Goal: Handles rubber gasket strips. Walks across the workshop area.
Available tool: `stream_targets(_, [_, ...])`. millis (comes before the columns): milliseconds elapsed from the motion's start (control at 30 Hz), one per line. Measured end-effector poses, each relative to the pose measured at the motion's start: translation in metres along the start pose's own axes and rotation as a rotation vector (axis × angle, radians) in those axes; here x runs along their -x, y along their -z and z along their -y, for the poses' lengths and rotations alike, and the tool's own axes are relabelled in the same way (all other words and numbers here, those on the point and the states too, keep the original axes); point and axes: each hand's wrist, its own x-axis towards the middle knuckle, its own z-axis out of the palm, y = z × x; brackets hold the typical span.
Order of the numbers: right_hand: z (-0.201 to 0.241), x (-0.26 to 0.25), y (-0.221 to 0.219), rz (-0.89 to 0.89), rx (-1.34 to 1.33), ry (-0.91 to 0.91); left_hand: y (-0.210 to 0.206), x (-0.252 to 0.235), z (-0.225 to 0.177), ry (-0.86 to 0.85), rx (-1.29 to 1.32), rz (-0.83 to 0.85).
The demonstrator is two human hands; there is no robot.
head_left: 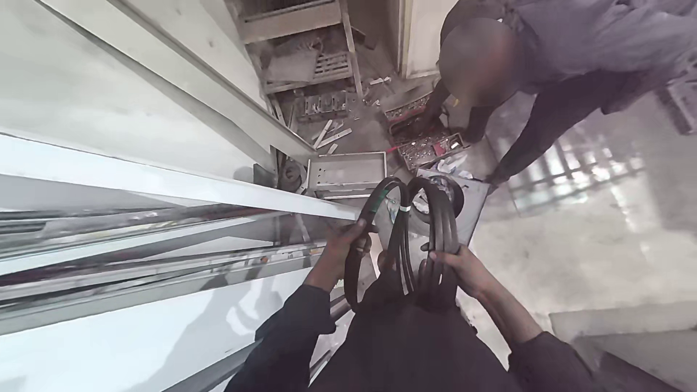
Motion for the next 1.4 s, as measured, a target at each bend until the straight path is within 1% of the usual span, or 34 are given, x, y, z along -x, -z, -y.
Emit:
stream_targets(100, [-0.002, 0.002, -0.001, 0.017, 0.016, 0.005, -0.017, 0.000, 0.008, -0.016, -0.065, -0.011])
stream_targets(233, [0.002, -0.001, -0.016, 0.054, 0.063, 0.044, -0.067, -0.004, 0.030, -0.079, -0.164, 0.037])
stream_targets(300, [0.004, -0.003, -0.016, 0.035, 0.094, 0.044, -0.080, -0.008, 0.035, -0.094, -0.206, 0.021])
stream_targets(400, [0.006, 0.001, -0.002, 0.017, 0.090, 0.027, -0.075, -0.015, 0.029, -0.054, -0.209, -0.001])
stream_targets(467, [0.007, 0.003, 0.007, 0.017, 0.070, 0.030, -0.073, -0.019, 0.026, -0.041, -0.178, 0.031])
stream_targets(667, [0.018, 0.010, 0.014, -0.002, 0.045, 0.033, -0.090, -0.029, 0.017, -0.050, -0.187, 0.071])
stream_targets(900, [0.021, 0.017, 0.025, -0.018, 0.022, 0.060, -0.101, -0.027, 0.015, 0.097, -0.026, 0.181])
stream_targets(1033, [0.019, 0.018, 0.027, -0.016, 0.022, 0.071, -0.103, -0.032, 0.020, 0.202, -0.042, 0.306])
stream_targets(1100, [0.021, 0.018, 0.024, -0.007, 0.091, 0.097, -0.111, -0.031, 0.022, 0.259, -0.097, 0.345])
stream_targets(1167, [0.023, 0.020, 0.021, -0.014, 0.220, 0.111, -0.117, -0.029, 0.024, 0.310, -0.141, 0.365])
stream_targets(1300, [0.038, 0.028, 0.023, -0.058, 0.635, 0.000, -0.114, -0.023, 0.024, 0.351, -0.211, 0.302])
stream_targets(1367, [0.039, 0.036, 0.027, -0.045, 0.720, -0.005, -0.111, -0.018, 0.025, 0.361, -0.171, 0.316])
stream_targets(1400, [0.037, 0.039, 0.030, -0.030, 0.696, 0.024, -0.107, -0.018, 0.027, 0.360, -0.141, 0.353])
